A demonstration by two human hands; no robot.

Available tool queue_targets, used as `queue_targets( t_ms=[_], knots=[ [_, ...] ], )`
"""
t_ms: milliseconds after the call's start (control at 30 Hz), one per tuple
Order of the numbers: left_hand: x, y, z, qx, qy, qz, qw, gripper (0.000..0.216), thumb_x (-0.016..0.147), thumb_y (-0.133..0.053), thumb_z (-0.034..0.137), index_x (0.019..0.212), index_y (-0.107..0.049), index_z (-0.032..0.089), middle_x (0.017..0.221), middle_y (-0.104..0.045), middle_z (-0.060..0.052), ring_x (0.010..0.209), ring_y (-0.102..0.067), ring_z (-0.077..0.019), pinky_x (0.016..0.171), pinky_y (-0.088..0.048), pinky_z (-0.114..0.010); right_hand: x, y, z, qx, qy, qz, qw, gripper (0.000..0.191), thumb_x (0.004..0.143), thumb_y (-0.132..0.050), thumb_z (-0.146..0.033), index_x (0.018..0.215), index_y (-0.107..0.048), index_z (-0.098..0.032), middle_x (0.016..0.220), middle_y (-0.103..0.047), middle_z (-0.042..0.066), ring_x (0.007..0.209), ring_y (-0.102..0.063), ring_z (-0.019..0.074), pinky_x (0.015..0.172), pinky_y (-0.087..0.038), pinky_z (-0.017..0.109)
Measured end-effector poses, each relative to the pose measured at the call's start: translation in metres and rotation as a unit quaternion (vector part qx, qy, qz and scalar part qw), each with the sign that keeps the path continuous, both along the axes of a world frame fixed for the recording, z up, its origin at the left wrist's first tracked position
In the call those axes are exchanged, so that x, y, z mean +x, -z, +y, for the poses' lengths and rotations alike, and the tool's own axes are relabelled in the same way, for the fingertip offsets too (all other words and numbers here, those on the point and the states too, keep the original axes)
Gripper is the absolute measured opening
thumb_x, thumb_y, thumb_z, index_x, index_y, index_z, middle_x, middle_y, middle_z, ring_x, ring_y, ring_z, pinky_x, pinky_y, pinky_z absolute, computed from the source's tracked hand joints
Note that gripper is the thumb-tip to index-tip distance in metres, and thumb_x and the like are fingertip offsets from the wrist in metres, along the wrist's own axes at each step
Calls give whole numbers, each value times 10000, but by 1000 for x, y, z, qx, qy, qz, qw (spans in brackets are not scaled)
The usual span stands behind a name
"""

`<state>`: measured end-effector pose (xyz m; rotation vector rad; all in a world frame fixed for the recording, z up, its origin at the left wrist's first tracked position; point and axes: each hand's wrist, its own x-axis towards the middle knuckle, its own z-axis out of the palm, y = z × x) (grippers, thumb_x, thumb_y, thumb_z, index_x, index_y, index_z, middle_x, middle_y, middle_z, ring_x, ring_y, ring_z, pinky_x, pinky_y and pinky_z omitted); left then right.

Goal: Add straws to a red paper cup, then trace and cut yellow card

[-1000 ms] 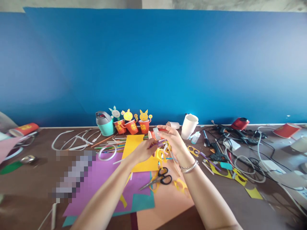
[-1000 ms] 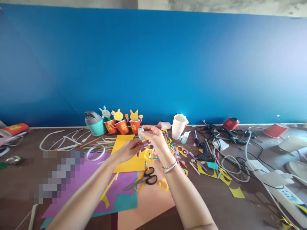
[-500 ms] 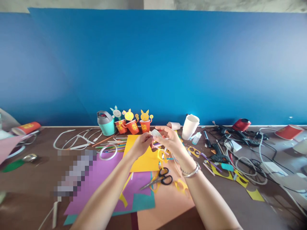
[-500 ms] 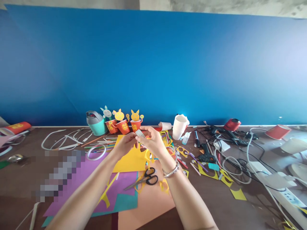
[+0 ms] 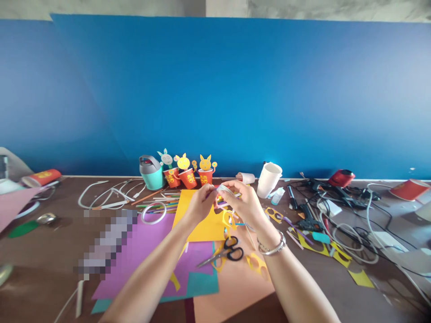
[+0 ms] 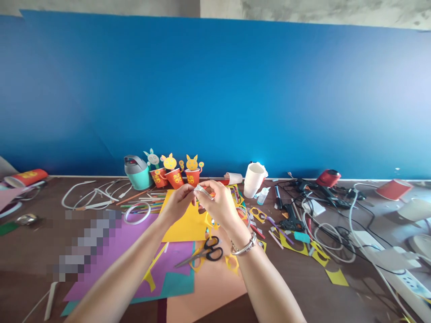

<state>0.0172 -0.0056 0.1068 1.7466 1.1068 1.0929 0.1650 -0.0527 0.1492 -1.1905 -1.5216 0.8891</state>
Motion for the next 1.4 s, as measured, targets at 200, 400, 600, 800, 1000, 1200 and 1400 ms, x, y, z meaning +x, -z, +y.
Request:
queue_targets(
  t_ms=[200,400,600,800,1000,1200,1400],
  knots=[
    [-1,0,-2,18,-42,63,997,170,849,-453,295,715,-511,207,577,-587,40,567,-559,-135,533,-335,-221,-3,-1,-4,-8,13,9,1000,288,812,-613,-385,1003,-663,-175,880,-709,55,536,-641,130,476,-501,222],
    [-2,-8,-8,67,-93,175,978,143,878,-425,272,785,-522,221,625,-594,33,588,-567,-147,547,-310,-231,-5,2,-3,3,44,54,998,305,789,-637,-427,905,-693,-151,724,-686,41,613,-648,161,513,-521,235],
    [-7,-7,-4,74,-88,158,981,189,895,-423,302,751,-511,216,652,-586,25,593,-540,-145,562,-311,-237,-2,0,-3,27,22,21,999,320,819,-594,-417,970,-705,-157,749,-683,41,655,-629,154,570,-537,249],
    [-7,-2,4,50,-41,66,996,234,888,-437,337,726,-528,196,614,-583,14,592,-538,-142,564,-347,-234,3,0,0,25,18,-12,999,288,814,-594,-360,994,-703,-164,797,-691,55,697,-644,173,605,-542,264],
    [-6,-1,7,2,-8,-7,1000,225,860,-471,350,736,-552,181,582,-572,24,525,-489,-113,526,-331,-222,7,2,3,51,45,-78,995,256,806,-605,-357,955,-707,-176,888,-703,68,766,-659,194,648,-524,270],
    [-5,-6,4,-61,19,-73,995,261,825,-522,427,771,-555,173,557,-564,35,439,-382,-78,474,-284,-221,9,0,3,72,60,-125,988,197,793,-603,-299,906,-718,-187,830,-714,54,747,-656,190,639,-494,258],
    [-5,-12,0,-112,31,-98,988,240,762,-541,408,795,-546,170,567,-568,32,418,-317,-59,425,-211,-213,9,-1,4,98,80,-172,977,160,784,-607,-298,849,-724,-210,783,-716,50,773,-646,211,716,-482,307]
  ],
)
